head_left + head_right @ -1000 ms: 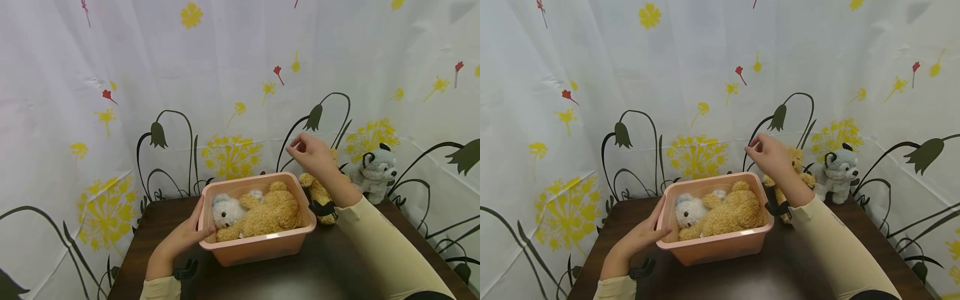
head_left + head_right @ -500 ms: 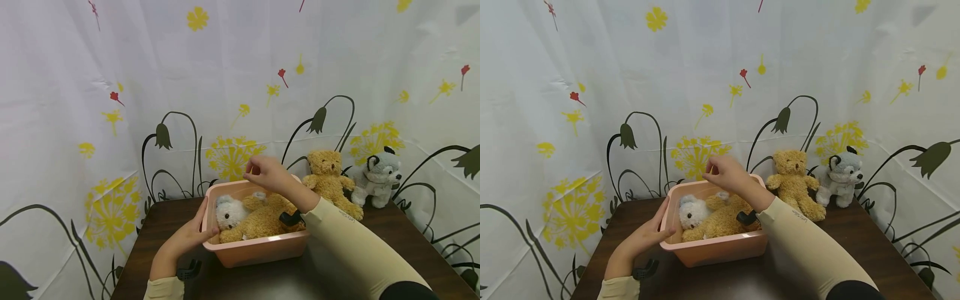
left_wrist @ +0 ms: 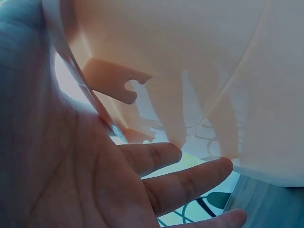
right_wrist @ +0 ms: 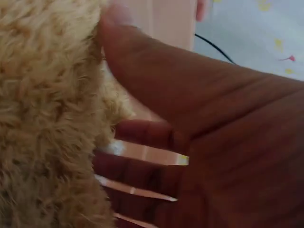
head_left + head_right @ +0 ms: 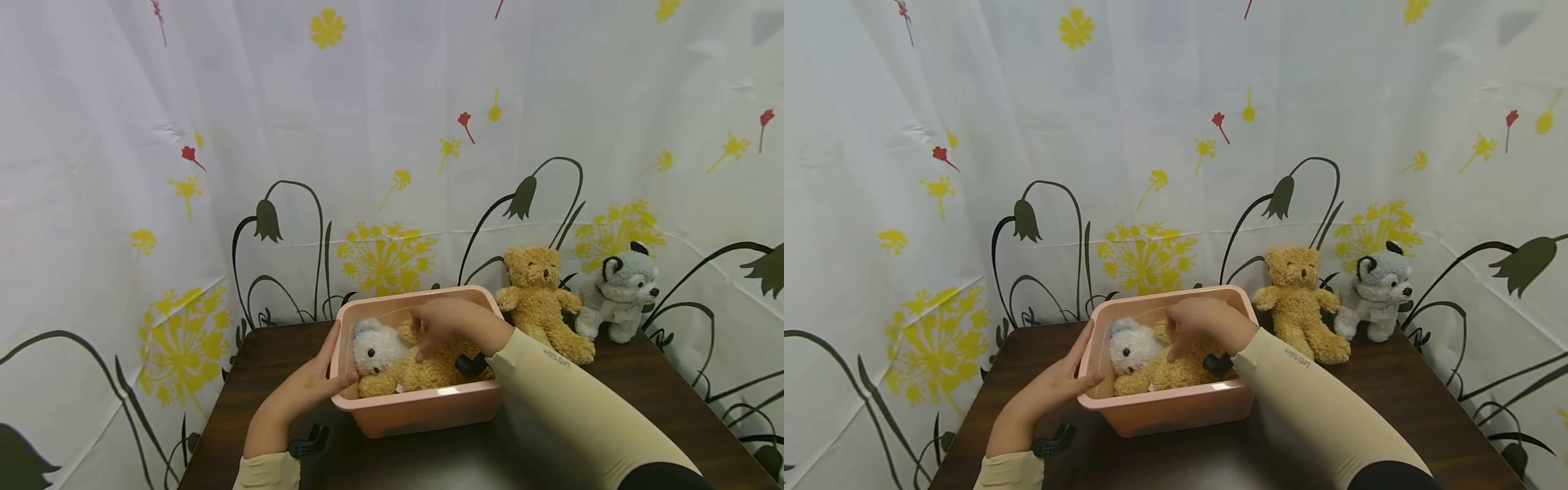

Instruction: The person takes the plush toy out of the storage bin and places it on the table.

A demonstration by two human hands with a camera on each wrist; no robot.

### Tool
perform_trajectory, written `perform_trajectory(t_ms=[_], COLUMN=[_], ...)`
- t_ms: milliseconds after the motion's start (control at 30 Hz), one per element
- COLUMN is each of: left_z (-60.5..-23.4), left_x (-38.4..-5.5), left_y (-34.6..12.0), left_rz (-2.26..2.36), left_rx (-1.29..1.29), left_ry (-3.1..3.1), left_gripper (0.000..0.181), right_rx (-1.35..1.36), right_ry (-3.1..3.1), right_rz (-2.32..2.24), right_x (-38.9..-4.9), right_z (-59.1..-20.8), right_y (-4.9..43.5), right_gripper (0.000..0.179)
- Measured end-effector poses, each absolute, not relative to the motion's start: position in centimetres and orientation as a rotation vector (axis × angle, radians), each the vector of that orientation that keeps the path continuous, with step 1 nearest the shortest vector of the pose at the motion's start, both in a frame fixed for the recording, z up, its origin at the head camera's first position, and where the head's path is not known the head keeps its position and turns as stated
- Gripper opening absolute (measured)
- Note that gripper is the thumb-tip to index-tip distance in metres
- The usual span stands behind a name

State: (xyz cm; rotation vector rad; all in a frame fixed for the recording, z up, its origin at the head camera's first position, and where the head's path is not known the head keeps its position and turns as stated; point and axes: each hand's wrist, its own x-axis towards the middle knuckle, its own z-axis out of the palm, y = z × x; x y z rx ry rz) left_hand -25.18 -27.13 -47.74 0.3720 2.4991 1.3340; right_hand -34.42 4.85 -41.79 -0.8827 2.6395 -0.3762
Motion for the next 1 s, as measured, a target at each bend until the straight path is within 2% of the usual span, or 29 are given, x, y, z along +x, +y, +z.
perform_trajectory(t_ms=[200,433,533,600,700,900,1000], left_z=[-47.7,-47.9,-47.9,-47.7,-47.4,-47.5,-47.5], left_x=[-25.1,-25.2,-25.3,-25.3,-25.3,-25.4,-25.3], left_y=[-27.1,-27.1,-27.3,-27.3,-27.3,-27.2,-27.3], left_rz=[1.345,1.354,1.350,1.332,1.303,1.314,1.311], left_rx=[0.377,0.381,0.371,0.374,0.384,0.382,0.375], left_ry=[2.498,2.487,2.497,2.509,2.523,2.518,2.520], left_gripper=[0.116,0.116,0.116,0.116,0.116,0.117,0.118], right_rx=[-0.839,-0.574,-0.441,-0.397,-0.409,-0.563,-0.504], right_ry=[2.544,2.684,2.653,2.640,2.620,2.634,2.622], right_rz=[-0.376,-0.042,-0.075,-0.074,-0.007,0.185,0.096], right_x=[-34.1,-34.2,-34.3,-34.1,-34.1,-34.5,-34.8], right_z=[-41.3,-39.4,-39.1,-39.2,-39.7,-40.6,-40.8], right_y=[5.4,7.2,7.7,8.0,8.1,8.0,8.1], right_gripper=[0.069,0.110,0.124,0.123,0.107,0.052,0.037])
